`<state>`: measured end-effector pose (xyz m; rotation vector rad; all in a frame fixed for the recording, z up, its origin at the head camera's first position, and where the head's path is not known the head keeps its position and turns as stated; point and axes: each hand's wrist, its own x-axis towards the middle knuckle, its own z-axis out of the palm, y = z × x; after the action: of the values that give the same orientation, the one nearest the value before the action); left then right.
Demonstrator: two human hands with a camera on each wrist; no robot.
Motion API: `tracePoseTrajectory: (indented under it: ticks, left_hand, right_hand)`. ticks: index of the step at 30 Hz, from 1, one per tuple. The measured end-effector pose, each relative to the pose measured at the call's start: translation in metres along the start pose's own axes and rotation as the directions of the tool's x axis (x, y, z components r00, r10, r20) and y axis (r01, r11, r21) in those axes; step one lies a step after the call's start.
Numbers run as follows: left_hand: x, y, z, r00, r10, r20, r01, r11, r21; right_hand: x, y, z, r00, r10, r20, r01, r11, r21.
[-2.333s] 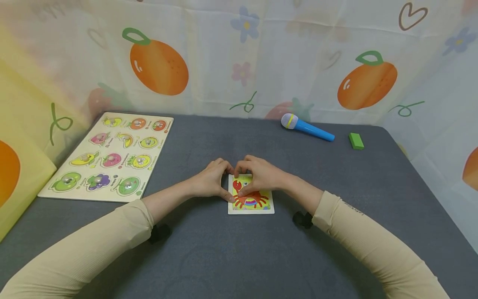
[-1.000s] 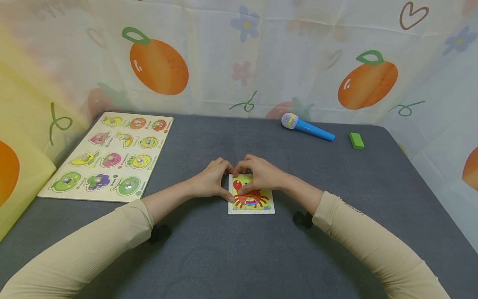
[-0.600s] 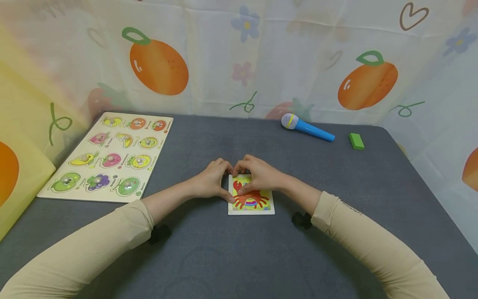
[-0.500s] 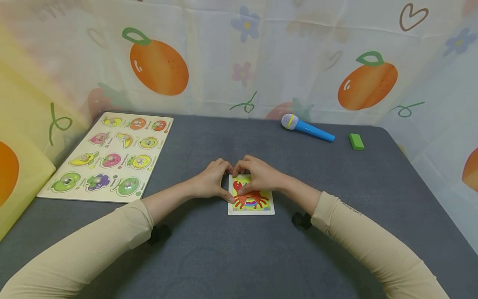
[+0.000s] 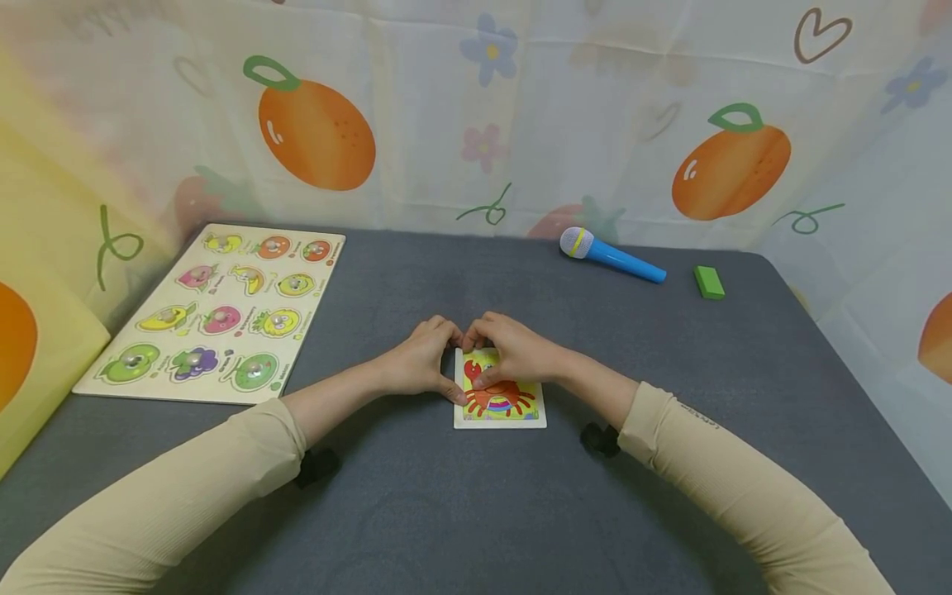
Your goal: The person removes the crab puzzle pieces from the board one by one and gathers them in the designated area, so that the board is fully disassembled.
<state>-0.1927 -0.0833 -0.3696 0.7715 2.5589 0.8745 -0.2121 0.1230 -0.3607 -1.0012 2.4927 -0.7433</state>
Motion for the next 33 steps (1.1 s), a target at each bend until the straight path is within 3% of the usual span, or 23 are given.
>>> tracePoseTrajectory:
  ticks: [19,33]
  left_hand:
    - [0.0003,-0.0019,0.0007,1.0,0.012,-0.006,-0.012,1.0,-0.008]
    - [-0.0007,-0.0017,0.0002,1.0,0.022,-0.016,-0.022,1.0,-0.004]
  right_hand:
    - [0.0012,-0.0016,0.0002,0.999,0.013,-0.048,-0.012,1.0,0.02]
    - [-0.0011,0.0027,-0.0048,0.999,0.022,-0.048,-0.013,0.985,0.173]
